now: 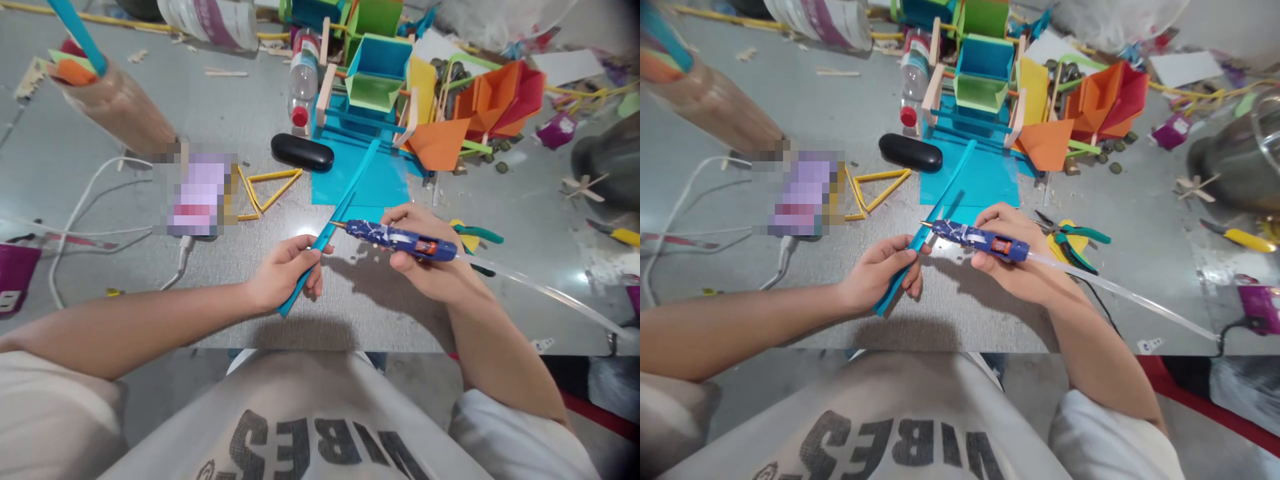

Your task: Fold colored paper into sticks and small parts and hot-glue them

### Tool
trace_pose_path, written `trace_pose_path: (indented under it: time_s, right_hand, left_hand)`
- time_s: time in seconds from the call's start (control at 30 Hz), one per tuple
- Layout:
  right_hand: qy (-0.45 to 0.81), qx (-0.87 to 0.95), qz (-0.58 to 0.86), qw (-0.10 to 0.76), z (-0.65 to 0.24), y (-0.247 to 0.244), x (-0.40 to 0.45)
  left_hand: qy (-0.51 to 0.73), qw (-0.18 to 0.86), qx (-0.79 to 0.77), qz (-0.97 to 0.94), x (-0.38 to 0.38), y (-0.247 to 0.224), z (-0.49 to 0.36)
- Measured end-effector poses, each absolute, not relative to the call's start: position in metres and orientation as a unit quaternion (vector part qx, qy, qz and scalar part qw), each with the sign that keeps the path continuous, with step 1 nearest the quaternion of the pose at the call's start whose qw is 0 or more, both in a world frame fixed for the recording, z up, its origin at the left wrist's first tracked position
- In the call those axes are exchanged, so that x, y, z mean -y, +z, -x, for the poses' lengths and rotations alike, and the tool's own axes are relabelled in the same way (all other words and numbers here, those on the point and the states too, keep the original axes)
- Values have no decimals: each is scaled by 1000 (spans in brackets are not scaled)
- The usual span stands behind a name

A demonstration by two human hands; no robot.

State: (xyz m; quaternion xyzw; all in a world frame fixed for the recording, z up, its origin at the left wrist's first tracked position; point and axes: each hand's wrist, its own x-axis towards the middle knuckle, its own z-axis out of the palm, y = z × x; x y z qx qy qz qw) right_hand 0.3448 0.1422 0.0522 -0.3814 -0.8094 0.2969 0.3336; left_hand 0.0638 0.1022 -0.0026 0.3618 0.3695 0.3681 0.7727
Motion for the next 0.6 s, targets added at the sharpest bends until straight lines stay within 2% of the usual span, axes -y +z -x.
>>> trace_pose_path:
  time_s: [0.6]
  right_hand:
    - [261, 827, 358, 346, -341, 37, -145]
  left_hand:
    - [376, 769, -364, -369, -102, -1, -65]
